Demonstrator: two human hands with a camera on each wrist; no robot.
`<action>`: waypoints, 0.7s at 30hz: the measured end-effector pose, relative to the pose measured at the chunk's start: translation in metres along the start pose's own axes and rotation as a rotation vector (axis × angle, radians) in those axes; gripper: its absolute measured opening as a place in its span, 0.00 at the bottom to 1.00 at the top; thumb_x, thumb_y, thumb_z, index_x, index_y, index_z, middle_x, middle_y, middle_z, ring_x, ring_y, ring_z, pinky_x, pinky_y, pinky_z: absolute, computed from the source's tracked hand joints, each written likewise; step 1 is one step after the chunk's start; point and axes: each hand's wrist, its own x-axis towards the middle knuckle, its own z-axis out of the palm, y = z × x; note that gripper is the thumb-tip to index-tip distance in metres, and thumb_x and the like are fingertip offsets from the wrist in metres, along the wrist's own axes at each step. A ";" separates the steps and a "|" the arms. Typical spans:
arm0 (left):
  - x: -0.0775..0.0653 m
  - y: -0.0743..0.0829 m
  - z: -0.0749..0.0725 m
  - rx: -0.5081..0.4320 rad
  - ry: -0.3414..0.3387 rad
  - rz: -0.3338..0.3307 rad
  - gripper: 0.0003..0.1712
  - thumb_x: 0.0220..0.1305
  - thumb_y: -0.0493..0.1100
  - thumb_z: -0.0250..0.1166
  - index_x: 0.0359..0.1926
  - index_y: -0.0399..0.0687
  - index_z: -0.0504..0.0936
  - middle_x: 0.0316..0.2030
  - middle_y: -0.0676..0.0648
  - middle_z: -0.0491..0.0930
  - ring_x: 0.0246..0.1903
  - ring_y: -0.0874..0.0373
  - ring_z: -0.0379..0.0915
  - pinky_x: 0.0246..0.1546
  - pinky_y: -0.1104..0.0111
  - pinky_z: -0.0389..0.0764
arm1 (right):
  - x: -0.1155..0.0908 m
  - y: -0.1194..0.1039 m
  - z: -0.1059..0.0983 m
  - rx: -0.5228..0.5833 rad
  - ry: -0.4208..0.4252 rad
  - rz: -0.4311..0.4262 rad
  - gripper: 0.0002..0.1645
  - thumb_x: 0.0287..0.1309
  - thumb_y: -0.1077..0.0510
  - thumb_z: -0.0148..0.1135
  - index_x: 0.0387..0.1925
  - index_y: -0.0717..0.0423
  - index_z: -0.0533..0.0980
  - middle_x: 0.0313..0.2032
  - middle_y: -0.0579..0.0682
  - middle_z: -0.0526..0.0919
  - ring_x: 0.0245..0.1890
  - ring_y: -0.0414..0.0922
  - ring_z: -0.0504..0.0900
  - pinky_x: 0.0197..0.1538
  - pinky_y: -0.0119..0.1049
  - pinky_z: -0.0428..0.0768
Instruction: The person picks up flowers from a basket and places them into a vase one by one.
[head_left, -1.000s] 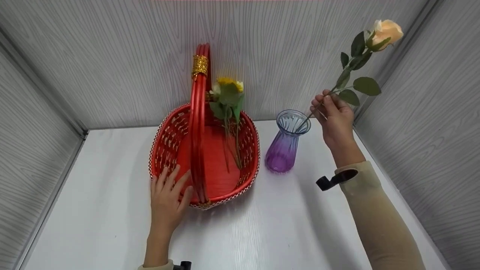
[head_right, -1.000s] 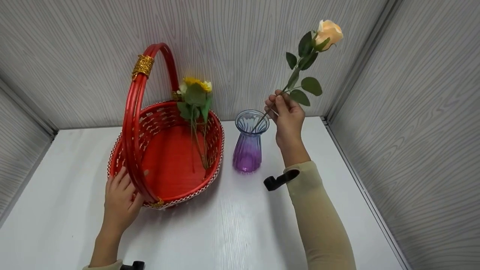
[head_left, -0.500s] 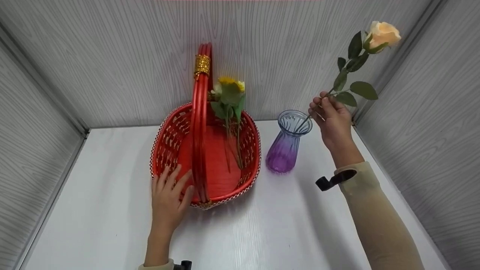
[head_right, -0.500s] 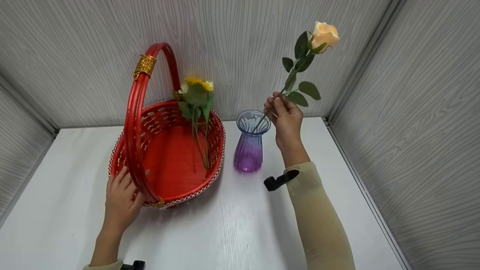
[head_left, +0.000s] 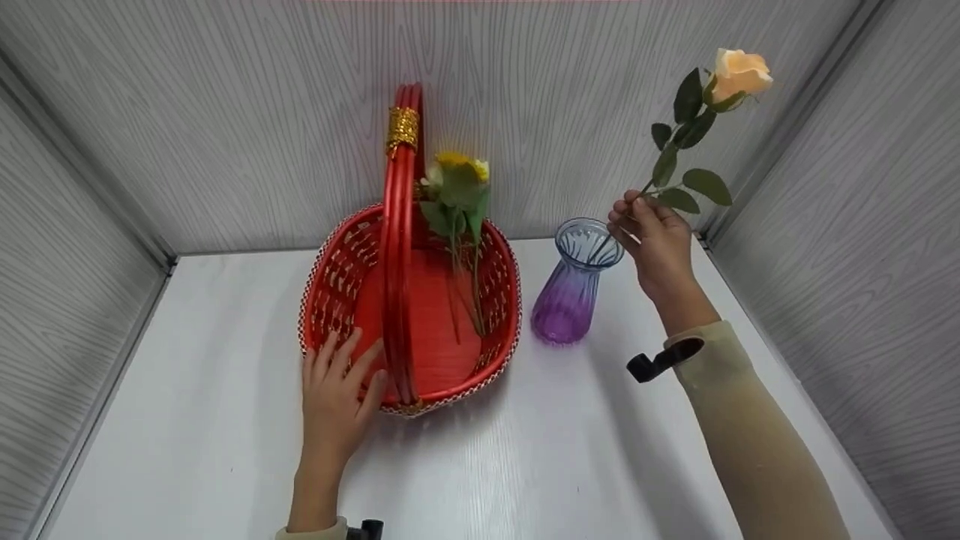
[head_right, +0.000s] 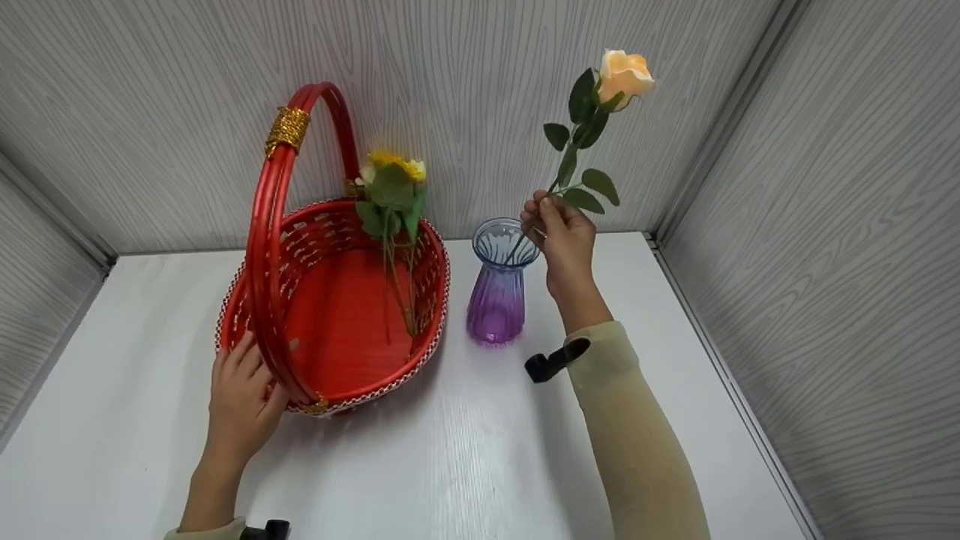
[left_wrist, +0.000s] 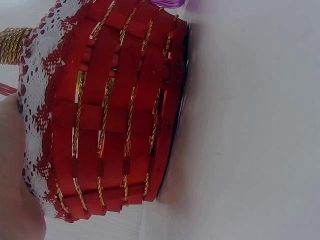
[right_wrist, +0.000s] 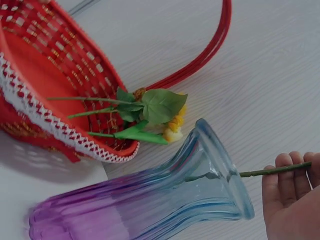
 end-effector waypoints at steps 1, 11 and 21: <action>0.000 0.000 0.000 -0.001 -0.003 -0.003 0.25 0.66 0.57 0.60 0.62 0.58 0.81 0.66 0.42 0.73 0.70 0.39 0.59 0.72 0.37 0.47 | 0.000 0.001 0.001 -0.022 0.000 -0.005 0.14 0.71 0.58 0.56 0.50 0.63 0.76 0.43 0.55 0.83 0.45 0.47 0.83 0.60 0.43 0.78; -0.001 -0.001 0.001 -0.008 -0.004 -0.011 0.25 0.67 0.57 0.59 0.62 0.59 0.80 0.67 0.43 0.73 0.71 0.41 0.57 0.72 0.38 0.46 | 0.000 0.005 0.003 -0.148 -0.032 -0.005 0.15 0.68 0.57 0.59 0.50 0.62 0.76 0.44 0.55 0.81 0.48 0.49 0.82 0.62 0.46 0.77; -0.001 0.001 -0.005 -0.018 -0.002 -0.010 0.25 0.67 0.57 0.59 0.62 0.59 0.80 0.67 0.43 0.73 0.72 0.41 0.57 0.72 0.38 0.46 | -0.005 -0.002 0.005 -0.239 0.003 0.052 0.19 0.66 0.59 0.63 0.52 0.66 0.74 0.43 0.56 0.83 0.44 0.49 0.84 0.53 0.40 0.83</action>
